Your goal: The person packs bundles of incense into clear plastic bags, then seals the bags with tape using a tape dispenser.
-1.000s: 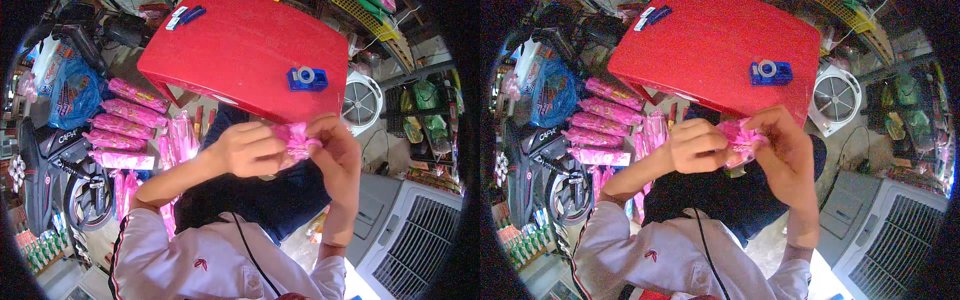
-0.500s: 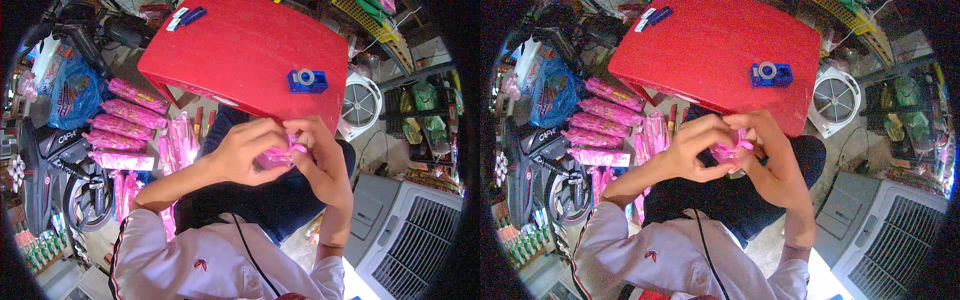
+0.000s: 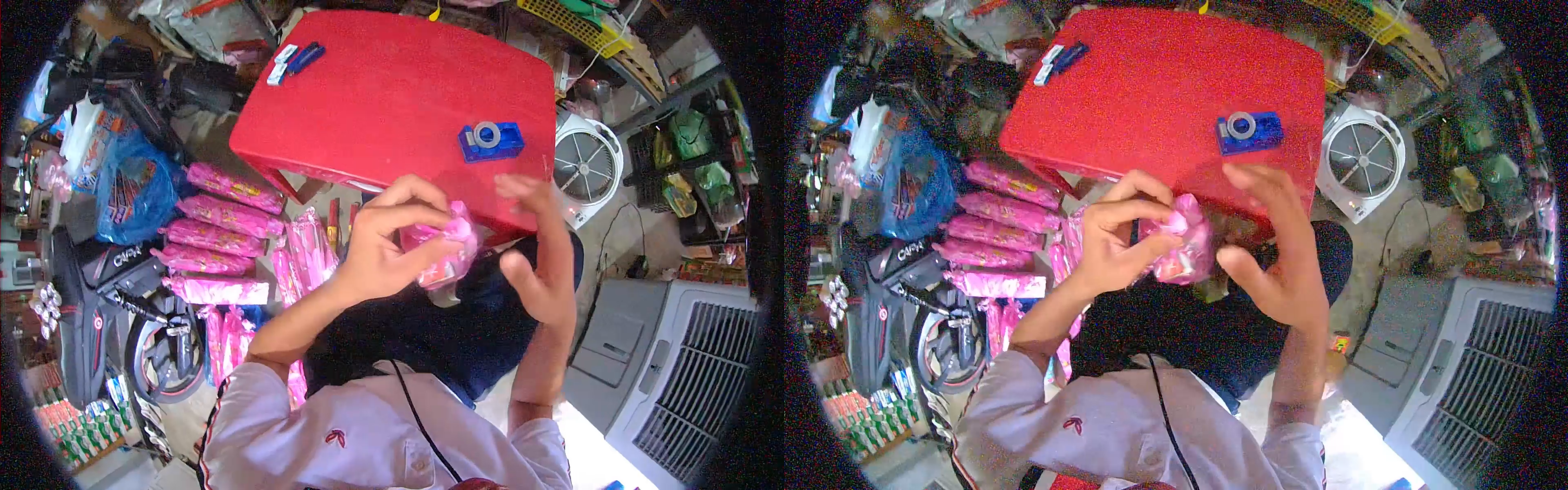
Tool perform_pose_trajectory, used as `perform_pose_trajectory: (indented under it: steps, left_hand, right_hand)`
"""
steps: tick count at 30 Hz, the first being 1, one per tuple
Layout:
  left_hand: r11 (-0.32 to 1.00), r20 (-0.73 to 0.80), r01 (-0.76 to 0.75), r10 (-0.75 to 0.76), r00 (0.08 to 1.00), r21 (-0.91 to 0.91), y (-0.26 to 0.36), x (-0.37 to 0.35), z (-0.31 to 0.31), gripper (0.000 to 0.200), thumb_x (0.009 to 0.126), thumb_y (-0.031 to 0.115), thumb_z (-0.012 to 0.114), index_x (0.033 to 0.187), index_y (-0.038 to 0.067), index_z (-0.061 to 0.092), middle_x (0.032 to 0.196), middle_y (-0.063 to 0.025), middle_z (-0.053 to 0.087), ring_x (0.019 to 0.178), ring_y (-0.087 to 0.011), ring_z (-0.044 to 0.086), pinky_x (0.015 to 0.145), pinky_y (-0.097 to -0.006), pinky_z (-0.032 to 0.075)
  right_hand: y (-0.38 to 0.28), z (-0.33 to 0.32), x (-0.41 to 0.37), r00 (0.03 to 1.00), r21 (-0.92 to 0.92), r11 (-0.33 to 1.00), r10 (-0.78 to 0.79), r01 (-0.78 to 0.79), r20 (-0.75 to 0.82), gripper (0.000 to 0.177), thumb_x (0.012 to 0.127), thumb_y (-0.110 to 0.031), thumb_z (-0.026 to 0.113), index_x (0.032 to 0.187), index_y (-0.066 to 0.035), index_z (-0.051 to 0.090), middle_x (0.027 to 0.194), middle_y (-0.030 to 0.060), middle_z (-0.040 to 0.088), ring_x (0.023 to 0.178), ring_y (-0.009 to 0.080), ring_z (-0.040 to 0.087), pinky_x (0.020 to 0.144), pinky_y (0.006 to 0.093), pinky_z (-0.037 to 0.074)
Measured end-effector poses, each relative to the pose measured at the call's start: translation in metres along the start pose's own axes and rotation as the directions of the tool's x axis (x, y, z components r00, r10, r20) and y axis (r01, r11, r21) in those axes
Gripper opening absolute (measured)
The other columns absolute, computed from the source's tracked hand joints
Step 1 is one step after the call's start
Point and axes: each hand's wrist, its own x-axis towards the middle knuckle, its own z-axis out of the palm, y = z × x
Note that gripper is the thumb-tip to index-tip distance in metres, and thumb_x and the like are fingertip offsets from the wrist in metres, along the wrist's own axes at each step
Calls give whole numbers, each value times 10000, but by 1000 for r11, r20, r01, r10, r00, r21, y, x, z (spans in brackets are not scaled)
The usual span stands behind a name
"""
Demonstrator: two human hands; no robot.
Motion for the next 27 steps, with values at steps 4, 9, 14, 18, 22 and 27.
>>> perform_pose_trajectory:
  steps: [4, 9, 14, 18, 22, 27]
  left_hand:
    - [987, -1, -92, 93, 996, -130, 15, 14, -7, 181, 824, -8, 813, 1000, -12, 770, 1053, -140, 681, 1076, -294, 656, 937, -417, 517]
    - [949, -38, -64, 55, 998, -310, 36, 32, -10, 196, 917, 140, 796, 990, -38, 760, 1105, -150, 661, 1094, -298, 647, 979, -422, 502]
    - [948, -117, 79, -120, 986, -307, 47, 51, -4, 293, 976, 242, 753, 995, -50, 754, 1111, -114, 674, 1057, -207, 650, 945, -350, 508]
    - [882, -55, 294, -336, 940, -369, 40, 58, 4, 349, 1084, 287, 616, 1116, -39, 735, 1157, -92, 695, 1038, -122, 651, 900, -278, 524]
    - [812, 71, 296, -302, 951, -503, 25, 52, 0, 795, 1092, 645, 340, 1499, -20, 498, 1492, -171, 570, 1394, -258, 518, 1188, -446, 364]
    - [863, 252, 447, -390, 886, -237, -16, -26, 1, 1042, 931, 761, 583, 1617, 16, 341, 1569, -158, 483, 1452, -255, 457, 1206, -452, 342]
  right_hand:
    - [26, 31, -23, 983, 135, 978, 148, -162, 107, 1268, 536, -360, 1013, 1585, -15, 389, 1603, 204, 449, 1511, 357, 402, 1243, 454, 303]
    - [45, 83, -36, 976, 518, 827, 201, -217, 88, 1431, 500, -338, 1049, 1641, -5, 252, 1592, 218, 452, 1484, 315, 435, 1225, 429, 338]
    - [43, 100, -61, 965, 545, 802, 257, -245, 55, 1228, 542, -262, 1031, 1567, 2, 409, 1404, 152, 622, 1329, 240, 571, 1171, 402, 396]
    - [36, 103, -73, 952, 690, 671, 292, -270, 89, 1053, 600, -249, 1007, 1481, 17, 493, 1355, 90, 646, 1278, 182, 579, 1140, 368, 415]
    - [33, 106, -90, 941, 818, 507, 319, -274, 117, 1014, 638, -273, 1003, 1471, 8, 499, 1370, 68, 630, 1263, 159, 577, 1122, 361, 435]
    - [42, 111, -102, 941, 883, 418, 331, -215, 72, 901, 739, -248, 956, 1472, -5, 491, 1354, 70, 629, 1256, 167, 583, 1099, 381, 459]
